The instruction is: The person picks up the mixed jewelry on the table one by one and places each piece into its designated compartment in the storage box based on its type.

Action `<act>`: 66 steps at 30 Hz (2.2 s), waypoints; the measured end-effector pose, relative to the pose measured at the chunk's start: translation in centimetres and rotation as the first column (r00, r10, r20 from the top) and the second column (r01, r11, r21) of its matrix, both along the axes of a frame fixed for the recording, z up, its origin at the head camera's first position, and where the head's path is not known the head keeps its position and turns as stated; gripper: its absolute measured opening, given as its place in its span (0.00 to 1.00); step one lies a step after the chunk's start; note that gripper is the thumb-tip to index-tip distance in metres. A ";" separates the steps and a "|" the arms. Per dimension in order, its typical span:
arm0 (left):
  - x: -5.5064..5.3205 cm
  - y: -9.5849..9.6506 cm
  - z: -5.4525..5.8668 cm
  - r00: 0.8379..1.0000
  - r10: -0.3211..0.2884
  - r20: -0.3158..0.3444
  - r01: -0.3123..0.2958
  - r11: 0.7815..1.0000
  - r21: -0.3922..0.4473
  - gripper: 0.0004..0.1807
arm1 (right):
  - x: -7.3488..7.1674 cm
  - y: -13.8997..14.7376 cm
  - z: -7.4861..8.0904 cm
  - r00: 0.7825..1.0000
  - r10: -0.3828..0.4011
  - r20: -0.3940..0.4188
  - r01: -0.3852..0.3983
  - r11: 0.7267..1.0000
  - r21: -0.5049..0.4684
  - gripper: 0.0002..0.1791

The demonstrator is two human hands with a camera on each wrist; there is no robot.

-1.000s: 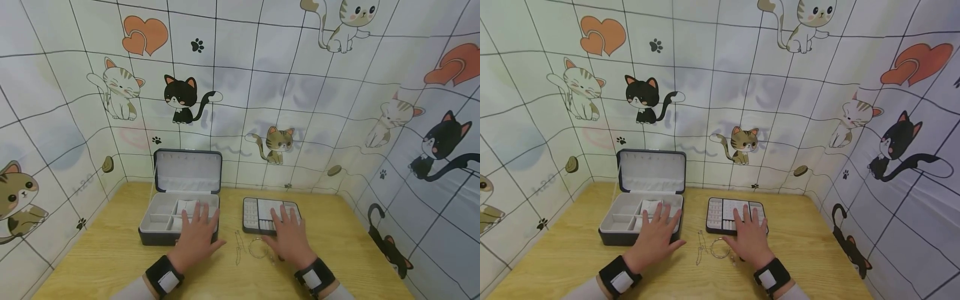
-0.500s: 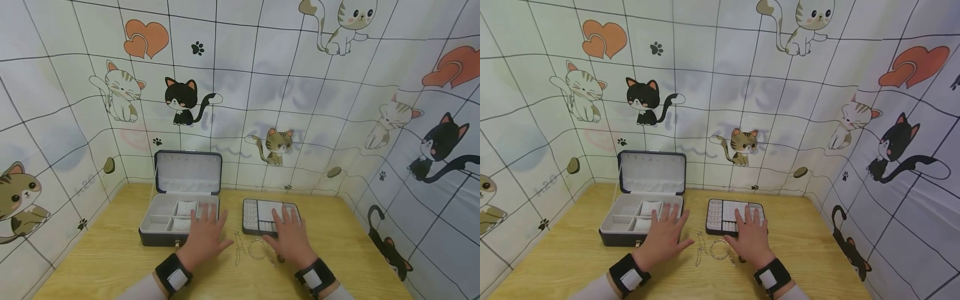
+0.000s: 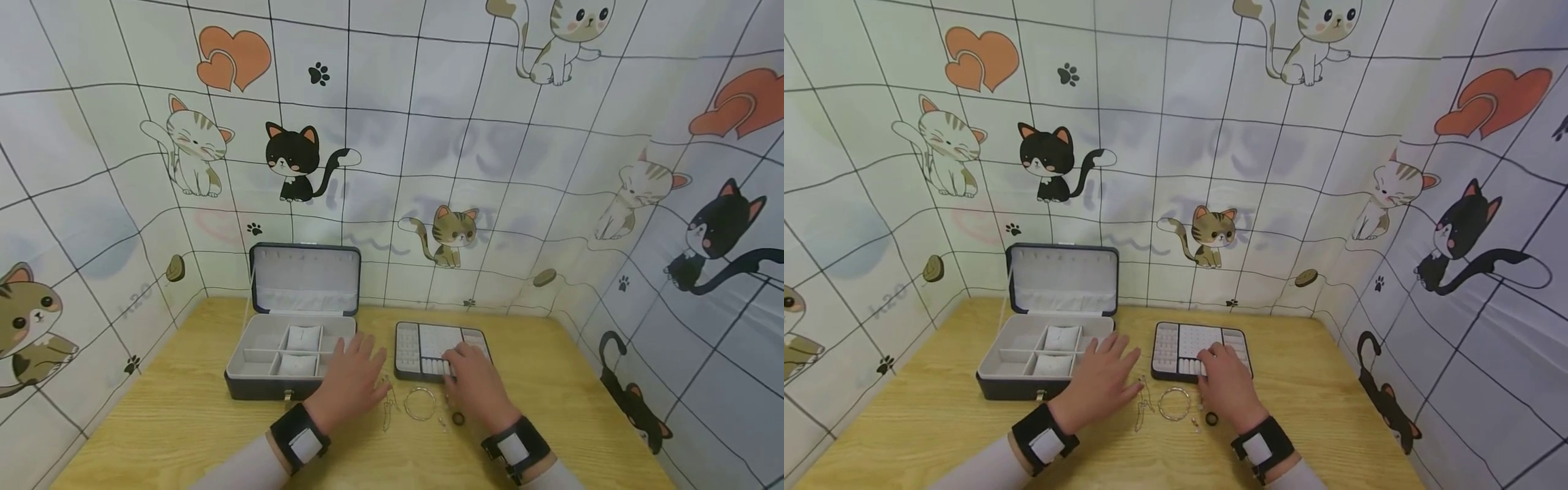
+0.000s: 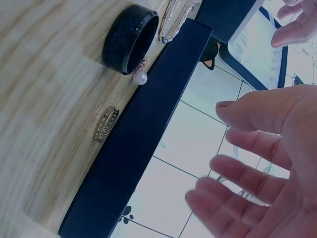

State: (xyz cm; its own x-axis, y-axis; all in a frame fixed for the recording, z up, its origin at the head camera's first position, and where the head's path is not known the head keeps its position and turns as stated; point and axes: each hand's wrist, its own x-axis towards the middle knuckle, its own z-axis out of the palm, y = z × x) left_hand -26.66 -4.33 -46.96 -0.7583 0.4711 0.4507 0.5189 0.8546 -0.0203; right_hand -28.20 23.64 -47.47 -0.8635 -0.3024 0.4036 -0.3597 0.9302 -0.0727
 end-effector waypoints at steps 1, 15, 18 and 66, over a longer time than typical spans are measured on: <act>-0.1 0.3 0.1 1.000 -0.006 -0.013 0.006 1.000 0.000 0.30 | 0.0 0.1 0.0 1.000 0.002 0.004 -0.002 1.000 -0.006 0.17; -0.5 5.2 0.9 0.999 -0.006 0.034 0.009 0.997 -0.071 0.18 | -0.2 0.4 0.4 0.998 0.068 0.007 -0.067 0.997 -0.033 0.10; -0.6 5.8 0.8 0.998 0.000 0.060 0.006 0.996 -0.090 0.18 | -0.3 0.4 0.4 0.997 0.082 0.012 -0.081 0.996 -0.026 0.09; -4.6 9.4 -0.3 0.968 0.095 0.234 -0.080 0.994 -0.071 0.03 | -0.9 2.1 1.1 0.917 0.010 0.399 -0.006 1.000 -0.012 0.15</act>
